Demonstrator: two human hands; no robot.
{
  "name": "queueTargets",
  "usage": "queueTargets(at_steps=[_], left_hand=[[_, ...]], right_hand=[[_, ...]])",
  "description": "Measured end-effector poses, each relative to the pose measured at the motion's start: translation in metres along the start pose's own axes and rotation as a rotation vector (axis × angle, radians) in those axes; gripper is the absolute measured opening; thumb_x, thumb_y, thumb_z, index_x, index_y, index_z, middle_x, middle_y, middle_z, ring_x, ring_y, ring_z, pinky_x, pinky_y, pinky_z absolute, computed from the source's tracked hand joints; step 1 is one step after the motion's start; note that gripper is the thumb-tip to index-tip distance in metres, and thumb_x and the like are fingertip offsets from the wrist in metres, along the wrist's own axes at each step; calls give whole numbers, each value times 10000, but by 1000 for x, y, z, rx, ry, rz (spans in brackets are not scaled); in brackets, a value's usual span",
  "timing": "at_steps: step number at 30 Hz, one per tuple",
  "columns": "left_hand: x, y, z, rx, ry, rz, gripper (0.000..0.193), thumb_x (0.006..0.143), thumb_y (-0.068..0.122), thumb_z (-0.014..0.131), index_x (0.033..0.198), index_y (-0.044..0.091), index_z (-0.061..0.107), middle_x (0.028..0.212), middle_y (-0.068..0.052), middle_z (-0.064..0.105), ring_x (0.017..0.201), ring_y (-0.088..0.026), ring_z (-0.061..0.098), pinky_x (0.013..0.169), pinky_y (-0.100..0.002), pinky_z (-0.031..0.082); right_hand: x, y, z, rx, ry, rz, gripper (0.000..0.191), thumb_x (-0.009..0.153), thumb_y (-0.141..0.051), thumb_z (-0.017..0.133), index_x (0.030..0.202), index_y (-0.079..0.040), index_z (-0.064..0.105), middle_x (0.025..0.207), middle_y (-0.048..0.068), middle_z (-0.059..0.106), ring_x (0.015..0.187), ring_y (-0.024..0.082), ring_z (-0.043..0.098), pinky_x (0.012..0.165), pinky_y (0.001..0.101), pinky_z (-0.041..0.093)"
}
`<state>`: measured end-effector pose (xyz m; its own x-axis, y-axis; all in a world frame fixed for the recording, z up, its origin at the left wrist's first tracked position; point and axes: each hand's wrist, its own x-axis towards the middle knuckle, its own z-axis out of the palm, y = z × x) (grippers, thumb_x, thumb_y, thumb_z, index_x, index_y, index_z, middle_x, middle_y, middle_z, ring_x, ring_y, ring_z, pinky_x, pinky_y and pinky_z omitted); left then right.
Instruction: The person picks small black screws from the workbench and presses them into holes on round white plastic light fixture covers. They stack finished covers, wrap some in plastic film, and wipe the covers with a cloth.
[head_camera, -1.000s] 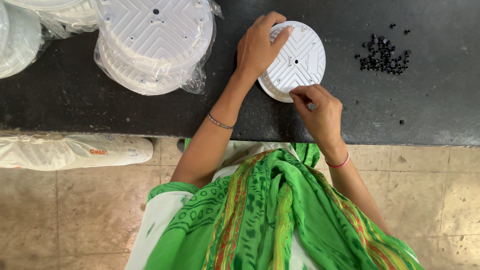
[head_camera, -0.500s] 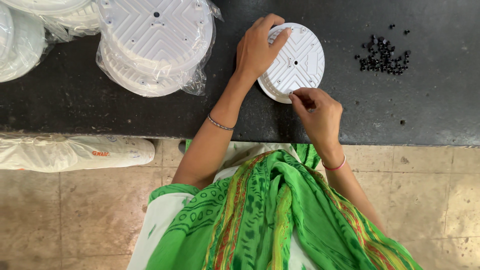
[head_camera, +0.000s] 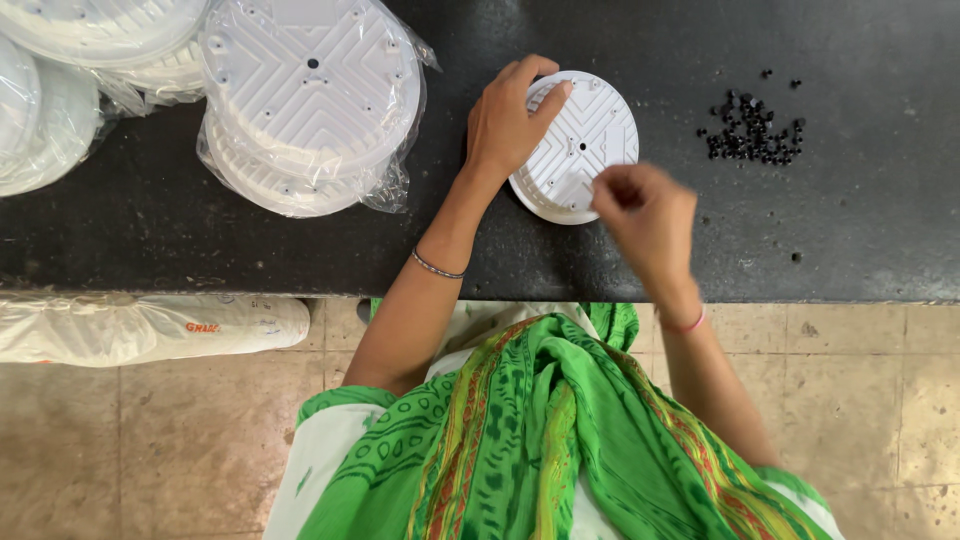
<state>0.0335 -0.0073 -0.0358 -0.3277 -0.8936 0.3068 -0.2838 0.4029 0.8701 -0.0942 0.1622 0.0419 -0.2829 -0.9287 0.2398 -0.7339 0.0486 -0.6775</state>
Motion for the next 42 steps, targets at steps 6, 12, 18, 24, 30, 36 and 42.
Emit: queueTargets(at_steps=[6, 12, 18, 24, 30, 36, 42], left_hand=[[2, 5, -5, -2, -12, -6, 300, 938, 355, 720, 1099, 104, 696, 1101, -81, 747, 987, -277, 738, 796, -394, 582], [3, 9, -11, -6, 6, -1, 291, 941, 344, 725, 1093, 96, 704, 1084, -98, 749, 997, -302, 727, 816, -405, 567], [5, 8, -10, -16, -7, -19, 305, 939, 364, 713, 1092, 100, 707, 1081, -83, 754, 979, -272, 744, 797, -396, 582], [6, 5, -9, -7, -17, -23, 323, 937, 380, 707, 1091, 96, 714, 1077, -90, 755, 969, -274, 743, 794, -399, 581], [6, 5, -8, -6, -10, -32, 352, 994, 428, 631, 1097, 105, 725, 1081, -88, 758, 973, -275, 739, 803, -400, 578], [3, 0, -6, -10, -1, 3, 369, 993, 432, 630, 1101, 93, 727, 1089, -87, 761, 985, -279, 738, 808, -402, 576], [4, 1, -5, -3, -9, -17, 357, 992, 420, 632, 1098, 93, 724, 1085, -88, 761, 980, -271, 741, 801, -391, 579]], right_hand=[[78, 28, -2, 39, 59, -202, 95, 986, -3, 757, 1067, 30, 720, 976, 110, 749, 876, 165, 760, 797, 280, 613], [103, 33, 9, 7, -2, -263, 99, 961, 15, 758, 1053, 15, 720, 971, 104, 730, 871, 191, 760, 788, 295, 619], [106, 32, 11, -70, -16, -301, 92, 967, -1, 763, 1046, 10, 716, 958, 100, 720, 854, 203, 752, 778, 302, 617], [106, 33, 14, -120, -19, -325, 83, 973, -6, 759, 1041, 3, 713, 958, 92, 720, 857, 205, 756, 774, 303, 615], [109, 28, 11, -163, -36, -335, 71, 973, -9, 762, 1037, -3, 732, 950, 93, 724, 843, 206, 754, 756, 303, 608], [108, 29, 12, -222, -30, -313, 62, 955, -31, 781, 1016, -21, 773, 907, 98, 729, 791, 219, 740, 700, 320, 575], [107, 35, 7, -111, -10, -270, 105, 954, -30, 781, 1057, -9, 774, 960, 123, 768, 836, 215, 770, 749, 307, 597]])
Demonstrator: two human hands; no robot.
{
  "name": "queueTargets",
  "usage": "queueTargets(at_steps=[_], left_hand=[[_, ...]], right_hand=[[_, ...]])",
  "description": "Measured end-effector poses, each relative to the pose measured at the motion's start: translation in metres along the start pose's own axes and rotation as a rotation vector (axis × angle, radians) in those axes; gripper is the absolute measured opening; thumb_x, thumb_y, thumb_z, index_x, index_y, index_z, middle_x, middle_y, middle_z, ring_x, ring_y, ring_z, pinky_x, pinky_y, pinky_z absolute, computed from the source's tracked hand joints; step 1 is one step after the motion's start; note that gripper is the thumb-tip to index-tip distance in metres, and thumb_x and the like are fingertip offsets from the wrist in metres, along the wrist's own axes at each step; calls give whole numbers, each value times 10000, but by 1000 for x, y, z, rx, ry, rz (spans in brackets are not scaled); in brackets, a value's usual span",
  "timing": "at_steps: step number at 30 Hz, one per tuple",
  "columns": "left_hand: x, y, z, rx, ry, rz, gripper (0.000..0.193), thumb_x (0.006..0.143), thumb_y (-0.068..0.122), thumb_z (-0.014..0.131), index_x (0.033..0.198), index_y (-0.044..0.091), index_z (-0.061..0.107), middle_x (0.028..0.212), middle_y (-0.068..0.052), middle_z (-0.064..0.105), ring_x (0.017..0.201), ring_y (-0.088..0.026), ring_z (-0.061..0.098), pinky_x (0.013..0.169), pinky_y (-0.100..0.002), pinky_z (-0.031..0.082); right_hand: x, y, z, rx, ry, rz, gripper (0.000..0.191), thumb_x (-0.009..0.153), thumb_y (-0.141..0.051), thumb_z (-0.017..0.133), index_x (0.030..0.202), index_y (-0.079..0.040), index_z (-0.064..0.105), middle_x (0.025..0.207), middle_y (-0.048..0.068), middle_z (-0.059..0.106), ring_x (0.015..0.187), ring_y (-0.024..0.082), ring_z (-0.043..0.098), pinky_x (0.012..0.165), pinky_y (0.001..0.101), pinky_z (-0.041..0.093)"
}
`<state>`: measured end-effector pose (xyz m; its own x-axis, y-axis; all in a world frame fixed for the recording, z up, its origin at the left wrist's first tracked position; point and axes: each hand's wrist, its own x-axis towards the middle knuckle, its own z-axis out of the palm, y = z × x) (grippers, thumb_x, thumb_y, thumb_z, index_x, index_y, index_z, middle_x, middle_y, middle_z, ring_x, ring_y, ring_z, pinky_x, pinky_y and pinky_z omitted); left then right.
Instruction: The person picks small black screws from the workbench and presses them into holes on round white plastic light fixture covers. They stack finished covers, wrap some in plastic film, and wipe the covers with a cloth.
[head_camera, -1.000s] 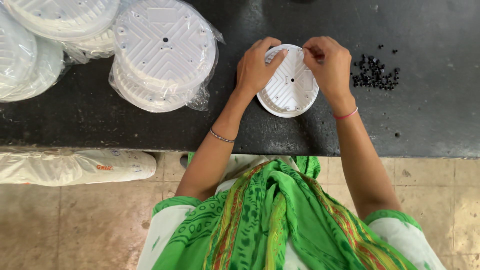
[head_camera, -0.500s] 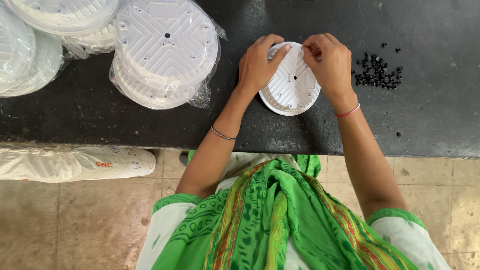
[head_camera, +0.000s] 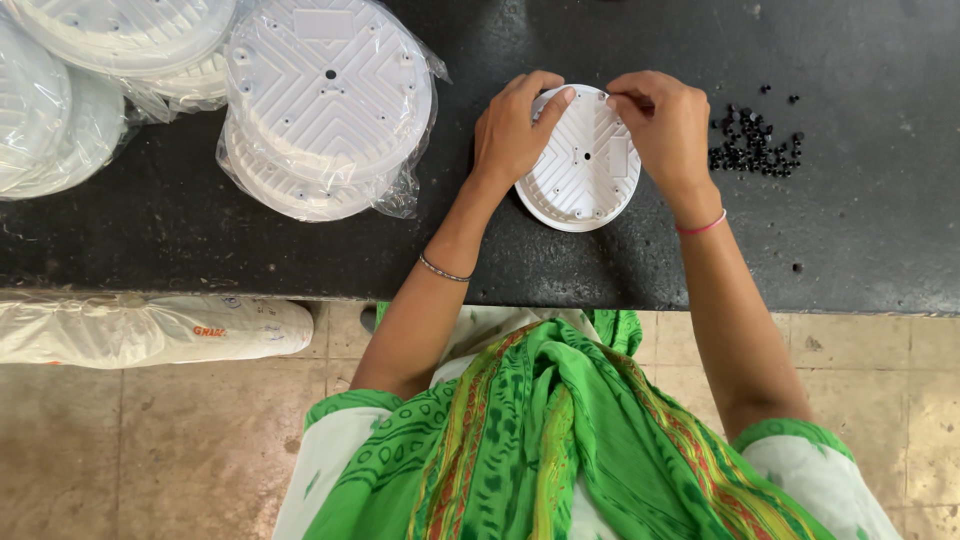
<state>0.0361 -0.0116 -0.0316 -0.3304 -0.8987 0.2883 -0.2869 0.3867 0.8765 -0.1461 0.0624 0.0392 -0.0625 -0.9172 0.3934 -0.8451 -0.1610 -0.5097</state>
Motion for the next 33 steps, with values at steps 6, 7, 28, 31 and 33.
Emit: queueTargets(at_steps=[6, 7, 28, 31, 33], left_hand=[[0, 0, 0, -15, -9, -9, 372, 995, 437, 614, 1103, 96, 718, 1092, -80, 760, 985, -261, 745, 792, -381, 586], [0, 0, 0, -13, -12, -10, 376, 995, 439, 611, 1104, 95, 717, 1094, -82, 759, 986, -263, 744, 791, -383, 584], [4, 5, -10, -22, -5, -18, 347, 988, 407, 624, 1110, 92, 703, 1101, -108, 746, 987, -303, 725, 805, -410, 566], [6, 4, -9, -22, -17, -33, 355, 986, 413, 621, 1120, 95, 701, 1105, -107, 745, 977, -297, 727, 802, -406, 569], [6, 4, -9, -21, -16, -28, 360, 988, 416, 618, 1123, 94, 705, 1111, -105, 746, 981, -294, 728, 806, -406, 571]], right_hand=[[0, -1, 1, -7, 2, -7, 98, 948, -43, 801, 1031, -2, 768, 930, 123, 764, 815, 211, 765, 734, 307, 598], [1, -1, 1, -20, 3, -11, 99, 944, -51, 808, 1023, -4, 769, 921, 120, 763, 807, 210, 763, 730, 306, 597], [22, -16, 6, -133, -53, 49, 107, 844, -82, 770, 915, -6, 745, 823, 93, 746, 721, 206, 742, 689, 322, 580], [20, -18, 2, -54, -44, 57, 141, 883, -80, 768, 997, 1, 755, 879, 102, 762, 784, 194, 766, 731, 299, 598], [19, -19, 0, -65, -73, 102, 131, 890, -84, 776, 999, -10, 772, 873, 107, 771, 782, 196, 768, 735, 300, 596]])
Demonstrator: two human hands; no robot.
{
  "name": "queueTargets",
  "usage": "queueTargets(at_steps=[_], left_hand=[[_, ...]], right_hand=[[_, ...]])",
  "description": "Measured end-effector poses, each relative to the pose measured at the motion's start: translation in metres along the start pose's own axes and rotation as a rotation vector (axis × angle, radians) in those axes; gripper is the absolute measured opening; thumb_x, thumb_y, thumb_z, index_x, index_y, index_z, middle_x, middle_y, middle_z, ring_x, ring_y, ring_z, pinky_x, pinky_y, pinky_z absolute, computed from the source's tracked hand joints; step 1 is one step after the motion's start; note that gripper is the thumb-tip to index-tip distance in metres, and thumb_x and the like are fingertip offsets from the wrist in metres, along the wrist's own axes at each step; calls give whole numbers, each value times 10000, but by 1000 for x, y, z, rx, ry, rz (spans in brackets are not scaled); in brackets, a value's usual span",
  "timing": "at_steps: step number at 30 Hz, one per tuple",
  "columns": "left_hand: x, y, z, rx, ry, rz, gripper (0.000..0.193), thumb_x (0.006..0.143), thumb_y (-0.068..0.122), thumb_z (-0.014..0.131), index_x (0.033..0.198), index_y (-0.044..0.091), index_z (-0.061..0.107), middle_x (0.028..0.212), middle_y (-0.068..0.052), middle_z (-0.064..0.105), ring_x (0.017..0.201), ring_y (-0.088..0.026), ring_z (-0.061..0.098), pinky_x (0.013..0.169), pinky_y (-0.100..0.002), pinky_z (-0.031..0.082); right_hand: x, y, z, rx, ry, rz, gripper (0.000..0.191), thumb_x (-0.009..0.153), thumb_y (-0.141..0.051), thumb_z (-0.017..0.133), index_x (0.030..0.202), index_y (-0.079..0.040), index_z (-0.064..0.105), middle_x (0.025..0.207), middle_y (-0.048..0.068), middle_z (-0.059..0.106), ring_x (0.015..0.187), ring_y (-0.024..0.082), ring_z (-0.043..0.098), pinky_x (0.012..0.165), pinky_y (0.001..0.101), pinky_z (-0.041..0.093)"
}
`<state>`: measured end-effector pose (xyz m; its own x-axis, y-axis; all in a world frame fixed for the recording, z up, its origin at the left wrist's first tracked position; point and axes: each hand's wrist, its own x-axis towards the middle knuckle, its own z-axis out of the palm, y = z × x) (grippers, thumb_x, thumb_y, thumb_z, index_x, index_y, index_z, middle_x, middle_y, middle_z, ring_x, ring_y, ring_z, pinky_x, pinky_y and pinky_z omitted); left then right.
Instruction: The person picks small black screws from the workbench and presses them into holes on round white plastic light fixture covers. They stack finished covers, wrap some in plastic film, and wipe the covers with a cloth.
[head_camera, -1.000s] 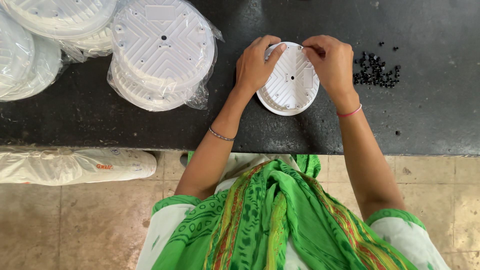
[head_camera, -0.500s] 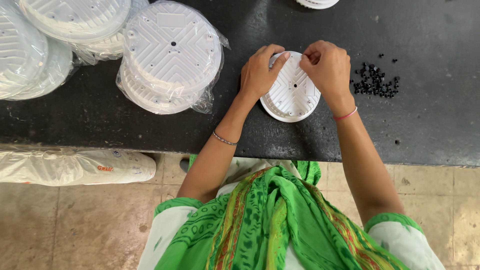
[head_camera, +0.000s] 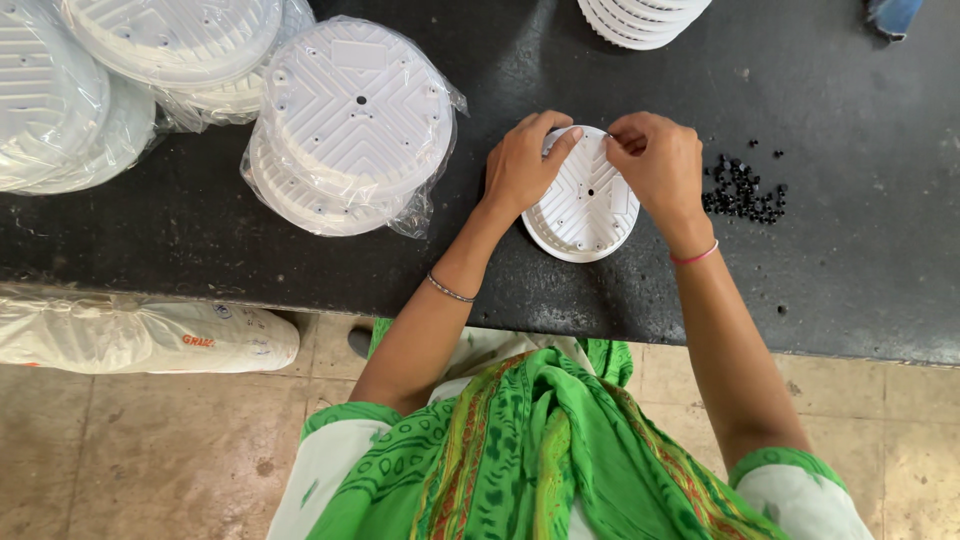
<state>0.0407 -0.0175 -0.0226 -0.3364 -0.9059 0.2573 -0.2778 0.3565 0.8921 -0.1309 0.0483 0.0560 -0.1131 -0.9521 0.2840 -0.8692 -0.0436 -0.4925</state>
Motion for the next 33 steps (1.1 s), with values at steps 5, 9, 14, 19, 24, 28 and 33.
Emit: queueTargets(at_steps=[5, 9, 14, 19, 24, 28, 33], left_hand=[[0, 2, 0, 1, -17, -21, 381, 994, 425, 602, 1142, 88, 700, 1128, -105, 743, 980, -283, 733, 804, -401, 575], [-1, 3, -1, 10, -39, -41, 387, 990, 426, 598, 1150, 88, 695, 1125, -108, 743, 955, -281, 737, 802, -402, 574], [0, 4, 0, 8, -22, -8, 375, 998, 418, 596, 1145, 87, 696, 1114, -110, 742, 960, -284, 733, 800, -403, 574], [0, 4, 1, 16, -25, -4, 366, 1002, 411, 593, 1138, 87, 698, 1099, -110, 746, 961, -285, 735, 801, -405, 575], [1, 3, 1, 20, -29, -6, 367, 1000, 410, 596, 1137, 85, 697, 1098, -111, 745, 955, -283, 737, 795, -405, 576], [1, 2, 2, 20, -33, -9, 371, 997, 409, 597, 1138, 82, 700, 1102, -118, 744, 953, -286, 739, 788, -405, 578], [1, 2, 3, 19, -55, -29, 376, 1005, 414, 589, 1155, 84, 689, 1114, -116, 739, 948, -275, 742, 791, -399, 581]], right_hand=[[0, -1, 2, -52, 0, 39, 118, 915, -117, 789, 993, -27, 788, 873, 118, 774, 768, 212, 765, 715, 313, 592], [2, -1, 3, -106, -5, 79, 140, 905, -145, 804, 966, -20, 789, 841, 132, 769, 728, 239, 757, 697, 333, 584], [3, -1, 3, -89, -2, 123, 141, 891, -139, 789, 959, -16, 783, 838, 129, 771, 728, 234, 761, 708, 328, 589], [4, -1, 4, -101, -18, 117, 145, 873, -129, 778, 959, -12, 785, 833, 126, 774, 734, 237, 762, 719, 334, 589], [5, -1, 6, -138, -16, 141, 159, 870, -156, 783, 939, -13, 783, 825, 124, 770, 715, 242, 757, 710, 335, 589], [6, 0, 7, -146, -11, 142, 157, 858, -151, 773, 924, -8, 776, 808, 127, 765, 697, 241, 755, 699, 333, 590], [10, 3, 12, -155, -9, 127, 134, 831, -125, 755, 885, -2, 762, 766, 114, 752, 668, 232, 743, 681, 334, 585]])
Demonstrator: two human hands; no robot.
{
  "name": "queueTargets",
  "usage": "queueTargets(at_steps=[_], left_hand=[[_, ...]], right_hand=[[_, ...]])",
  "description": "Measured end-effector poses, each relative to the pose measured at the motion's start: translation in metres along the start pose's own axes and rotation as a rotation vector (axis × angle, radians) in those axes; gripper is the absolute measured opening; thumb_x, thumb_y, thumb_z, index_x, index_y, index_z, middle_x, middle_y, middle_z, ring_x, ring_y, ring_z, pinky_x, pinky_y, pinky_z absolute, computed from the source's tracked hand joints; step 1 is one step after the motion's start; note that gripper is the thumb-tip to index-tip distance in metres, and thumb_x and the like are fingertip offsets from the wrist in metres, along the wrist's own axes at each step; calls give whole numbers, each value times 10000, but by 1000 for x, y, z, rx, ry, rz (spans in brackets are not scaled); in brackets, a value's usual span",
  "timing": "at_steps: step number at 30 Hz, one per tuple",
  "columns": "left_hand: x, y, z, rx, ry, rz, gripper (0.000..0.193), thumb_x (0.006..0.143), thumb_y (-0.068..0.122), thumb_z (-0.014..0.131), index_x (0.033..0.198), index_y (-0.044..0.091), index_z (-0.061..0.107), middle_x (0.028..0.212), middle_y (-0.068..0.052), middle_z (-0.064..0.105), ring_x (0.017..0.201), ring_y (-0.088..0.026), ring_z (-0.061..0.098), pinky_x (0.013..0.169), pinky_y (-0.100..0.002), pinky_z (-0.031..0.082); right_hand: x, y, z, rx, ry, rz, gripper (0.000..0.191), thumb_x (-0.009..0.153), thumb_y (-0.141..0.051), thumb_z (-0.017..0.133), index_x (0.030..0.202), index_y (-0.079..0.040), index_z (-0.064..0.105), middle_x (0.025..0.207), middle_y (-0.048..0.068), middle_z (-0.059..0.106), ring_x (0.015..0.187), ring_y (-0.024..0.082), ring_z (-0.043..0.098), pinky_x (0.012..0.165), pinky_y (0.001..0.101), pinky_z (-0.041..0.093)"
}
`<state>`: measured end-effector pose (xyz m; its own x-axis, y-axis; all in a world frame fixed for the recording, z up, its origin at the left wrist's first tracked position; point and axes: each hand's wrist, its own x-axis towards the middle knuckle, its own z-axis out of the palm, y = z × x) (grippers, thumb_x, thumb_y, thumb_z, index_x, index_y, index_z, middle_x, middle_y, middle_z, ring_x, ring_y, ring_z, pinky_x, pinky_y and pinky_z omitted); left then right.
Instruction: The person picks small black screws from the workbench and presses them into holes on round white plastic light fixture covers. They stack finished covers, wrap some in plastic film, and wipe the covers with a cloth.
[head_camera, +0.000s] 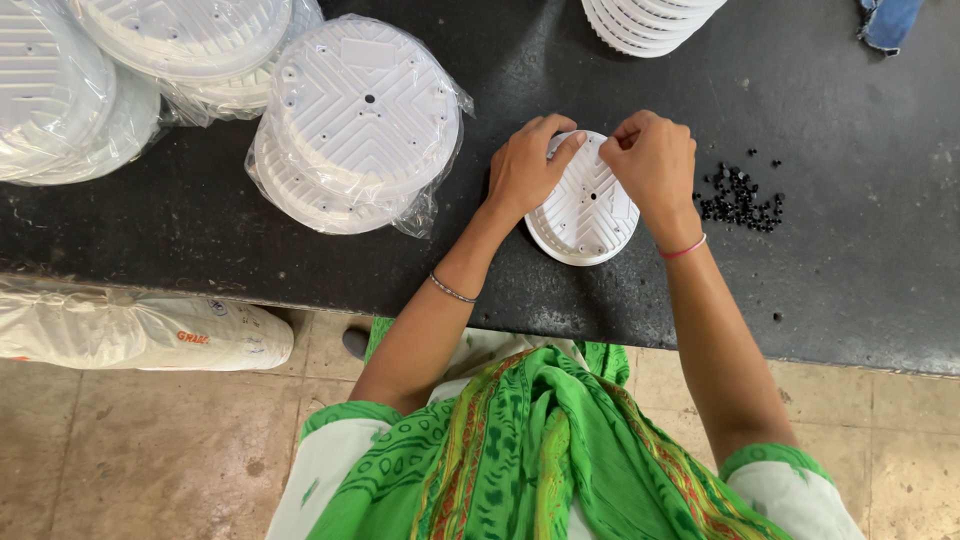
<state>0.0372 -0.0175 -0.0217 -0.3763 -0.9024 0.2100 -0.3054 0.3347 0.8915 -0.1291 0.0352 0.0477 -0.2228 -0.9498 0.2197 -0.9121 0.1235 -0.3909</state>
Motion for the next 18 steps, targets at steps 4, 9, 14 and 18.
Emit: queueTargets(at_steps=[4, 9, 14, 18], left_hand=[[1, 1, -2, -10, 5, 3, 368, 999, 406, 594, 1157, 88, 692, 1104, -121, 739, 943, -283, 739, 791, -406, 576], [0, 1, -3, -21, 23, 16, 355, 995, 402, 600, 1147, 95, 695, 1097, -118, 740, 936, -288, 738, 793, -408, 575], [0, 0, -2, -10, 36, 30, 349, 998, 402, 599, 1141, 97, 693, 1103, -113, 740, 959, -294, 736, 799, -409, 576], [0, -1, -3, -20, 41, 46, 344, 1004, 396, 602, 1141, 93, 692, 1107, -113, 739, 978, -297, 733, 809, -409, 574]], right_hand=[[1, 4, 0, 30, -7, -65, 124, 849, -104, 749, 911, 3, 742, 785, 108, 747, 677, 226, 740, 680, 325, 583], [-1, 7, -14, 104, -66, -222, 115, 887, -39, 741, 991, 10, 735, 898, 134, 746, 783, 229, 747, 734, 323, 589], [-1, 7, -34, 153, -134, -385, 161, 923, 17, 708, 1083, 2, 725, 986, 136, 736, 861, 237, 747, 781, 323, 600], [2, 4, -39, 121, -177, -429, 171, 931, -5, 730, 1102, -11, 729, 990, 127, 733, 838, 253, 742, 756, 328, 593]])
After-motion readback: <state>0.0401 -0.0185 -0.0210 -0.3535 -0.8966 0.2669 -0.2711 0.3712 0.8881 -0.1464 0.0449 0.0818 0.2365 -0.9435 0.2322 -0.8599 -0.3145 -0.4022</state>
